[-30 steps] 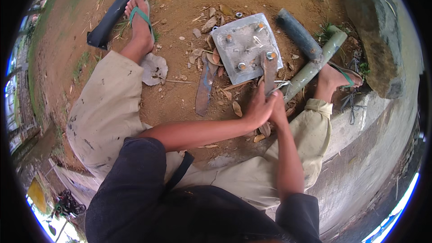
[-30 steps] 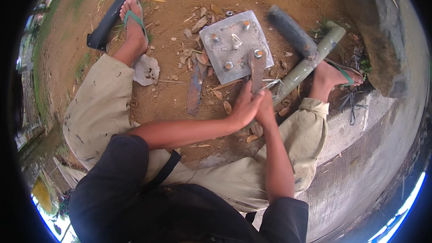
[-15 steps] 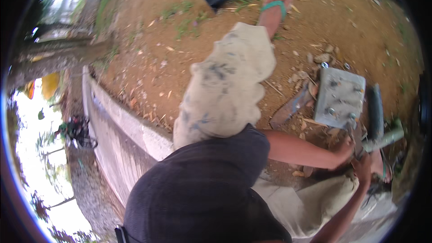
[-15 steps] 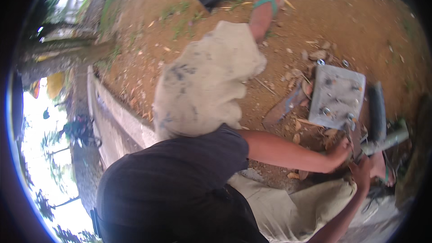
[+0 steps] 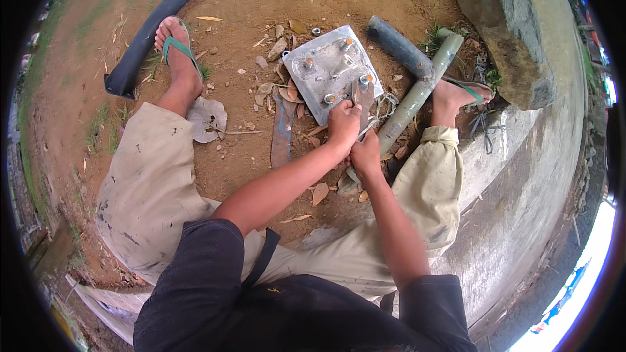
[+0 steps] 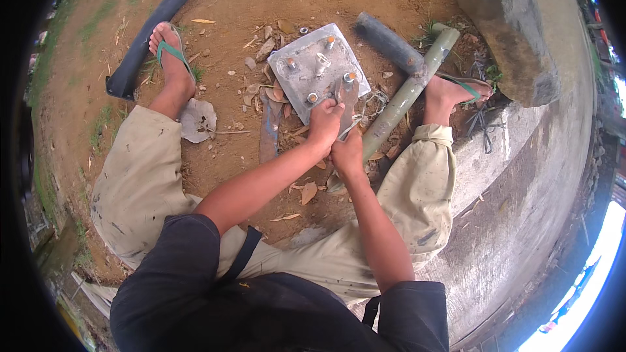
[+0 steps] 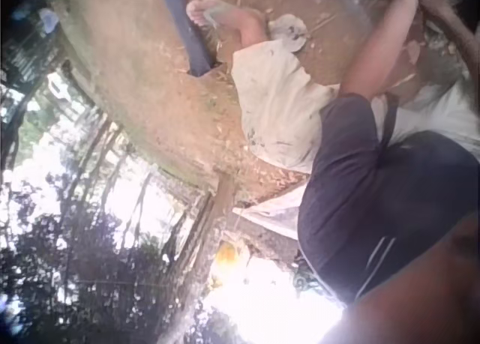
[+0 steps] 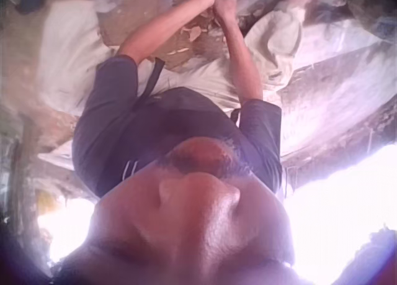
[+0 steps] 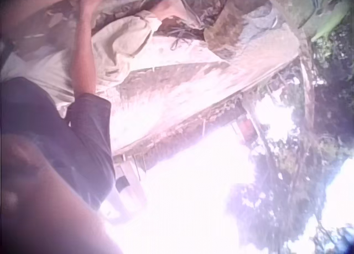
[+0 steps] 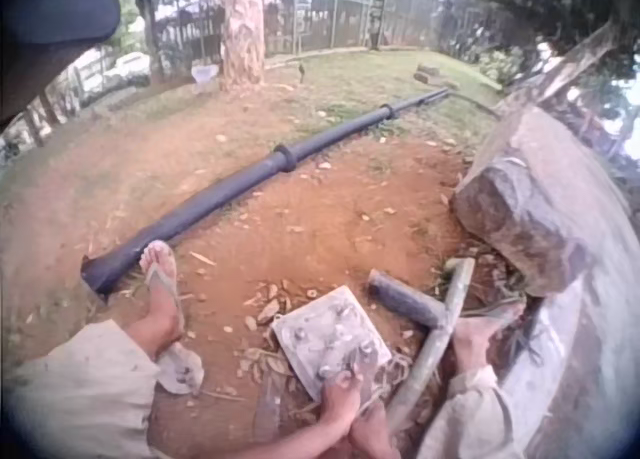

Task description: The person sits on the ground and uses a wrench to loosen and remove nuts from a metal plate mounted on a concrete base.

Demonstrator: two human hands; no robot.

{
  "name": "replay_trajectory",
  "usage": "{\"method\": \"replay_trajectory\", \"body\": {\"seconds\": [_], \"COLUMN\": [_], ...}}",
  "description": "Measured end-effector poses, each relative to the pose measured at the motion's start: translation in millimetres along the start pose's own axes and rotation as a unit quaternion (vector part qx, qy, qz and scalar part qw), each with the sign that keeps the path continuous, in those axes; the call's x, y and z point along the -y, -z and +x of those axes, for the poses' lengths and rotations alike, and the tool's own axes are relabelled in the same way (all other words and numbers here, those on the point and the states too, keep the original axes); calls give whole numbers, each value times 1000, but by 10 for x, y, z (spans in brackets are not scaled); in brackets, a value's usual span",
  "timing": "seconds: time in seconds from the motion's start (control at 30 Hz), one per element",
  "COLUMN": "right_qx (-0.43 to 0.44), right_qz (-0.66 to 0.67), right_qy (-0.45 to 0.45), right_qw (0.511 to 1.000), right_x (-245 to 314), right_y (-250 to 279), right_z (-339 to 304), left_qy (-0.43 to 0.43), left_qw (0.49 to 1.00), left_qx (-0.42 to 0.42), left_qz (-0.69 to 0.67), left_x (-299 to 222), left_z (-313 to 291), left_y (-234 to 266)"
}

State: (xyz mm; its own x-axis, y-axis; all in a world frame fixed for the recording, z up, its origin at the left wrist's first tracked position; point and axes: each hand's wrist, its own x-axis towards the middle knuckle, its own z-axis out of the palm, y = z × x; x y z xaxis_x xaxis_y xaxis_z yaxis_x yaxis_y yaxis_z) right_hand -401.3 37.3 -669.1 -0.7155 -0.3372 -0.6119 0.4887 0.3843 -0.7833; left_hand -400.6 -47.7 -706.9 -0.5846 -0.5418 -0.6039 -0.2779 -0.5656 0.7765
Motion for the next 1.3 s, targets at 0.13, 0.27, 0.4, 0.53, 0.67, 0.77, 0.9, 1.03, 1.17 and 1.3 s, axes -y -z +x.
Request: {"method": "replay_trajectory", "body": {"seconds": [0.13,0.27,0.4,0.53,0.67,0.77,0.9,1.03,1.17,1.3], "right_qx": [-23,-4,-31,7,53,75,89,174,284,187], "right_qz": [45,61,-35,-151,-181,-170,-257,-380,-673,-734], "right_qy": [39,37,-2,48,13,-13,-28,44,116,214], "right_qw": [998,997,999,987,982,983,962,907,673,617], "right_x": [-152,-150,-52,-2,199,334,240,513,1573,1519], "right_y": [-229,-174,-26,389,611,608,639,970,1405,1363], "right_z": [43,32,39,237,334,306,461,750,1641,1673], "left_qy": [-31,-30,-17,-13,17,-15,42,82,114,157], "left_qw": [995,992,991,995,992,996,988,981,965,958], "left_qx": [9,12,35,65,110,91,145,173,236,222], "left_qz": [94,125,131,72,58,9,31,19,-17,-95], "left_x": [-20,-155,-153,-28,-118,-65,-120,-346,-324,-121], "left_z": [73,-37,-42,17,18,28,38,-79,-236,-146], "left_y": [173,175,109,33,5,-38,84,112,-89,-121]}}
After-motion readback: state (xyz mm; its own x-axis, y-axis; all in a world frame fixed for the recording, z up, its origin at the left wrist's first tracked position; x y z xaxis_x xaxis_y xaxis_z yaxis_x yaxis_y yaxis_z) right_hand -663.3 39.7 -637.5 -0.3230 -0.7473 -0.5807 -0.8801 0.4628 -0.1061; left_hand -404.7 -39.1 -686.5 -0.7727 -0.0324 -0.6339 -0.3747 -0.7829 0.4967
